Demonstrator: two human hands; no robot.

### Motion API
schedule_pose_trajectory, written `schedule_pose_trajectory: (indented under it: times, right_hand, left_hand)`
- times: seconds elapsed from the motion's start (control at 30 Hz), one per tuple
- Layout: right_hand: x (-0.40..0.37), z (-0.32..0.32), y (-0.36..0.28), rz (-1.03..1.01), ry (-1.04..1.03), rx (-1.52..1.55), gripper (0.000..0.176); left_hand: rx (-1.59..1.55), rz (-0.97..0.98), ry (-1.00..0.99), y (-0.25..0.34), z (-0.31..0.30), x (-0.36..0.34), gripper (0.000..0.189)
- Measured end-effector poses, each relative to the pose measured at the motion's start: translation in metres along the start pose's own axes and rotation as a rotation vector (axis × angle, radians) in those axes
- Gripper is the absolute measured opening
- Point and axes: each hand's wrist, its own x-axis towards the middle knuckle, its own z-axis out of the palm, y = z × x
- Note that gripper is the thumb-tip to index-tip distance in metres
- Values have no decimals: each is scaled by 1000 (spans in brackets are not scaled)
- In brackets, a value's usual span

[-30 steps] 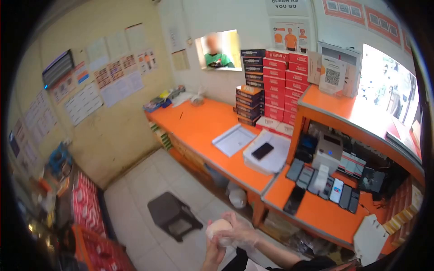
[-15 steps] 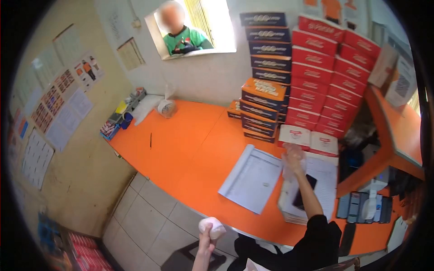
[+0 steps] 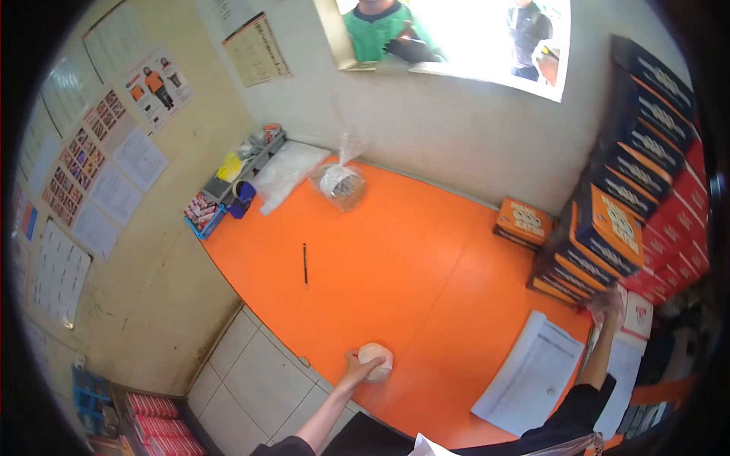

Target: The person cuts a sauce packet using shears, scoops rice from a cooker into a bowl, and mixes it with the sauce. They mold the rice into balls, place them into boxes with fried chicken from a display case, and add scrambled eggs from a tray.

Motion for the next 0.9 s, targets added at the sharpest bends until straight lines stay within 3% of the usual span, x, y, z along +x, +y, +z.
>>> schedule_pose_trajectory:
  times: [0.13,0.17,0.27,0.37,0.47,0.53,0.6,0.7,0.8,0.87,0.9]
  right_hand:
    - [-7,0,-1,113,24,38,67]
    - [-8,1,-3,135,31,47,66]
    - [-13,10,-6,179,59,69,61]
    - [-14,16,-7,217,93,94,57]
    - [-17,21,-9,256,136,138,53]
    - [-28,28,-12,298,188,166,50]
    - [-41,29,-13,327,301,208,47]
    - [-81,42,-25,352,635,294,43]
    - [-153,56,-74,439,967,401,39]
    - [-205,57,-132,539,1059,548,36]
    - [-229,57,-167,594,1064,641,34]
  left_hand:
    - [196,140,-67,8,-29,52,82]
    - [264,196,-9,27,-29,42,79]
    - [853,377,-30,51,-47,48,78]
    - [826,410,32,43,-56,63,73]
    - [629,643,31,56,-71,87,66]
    - [634,741,115,98,-86,135,62]
    - [717,987,366,163,-100,198,60]
    - [591,1089,569,276,-107,306,69]
    - [770,1130,488,363,-105,392,75]
    - [1054,1164,381,393,-105,438,76]
    - [1191,1259,217,400,-105,449,72]
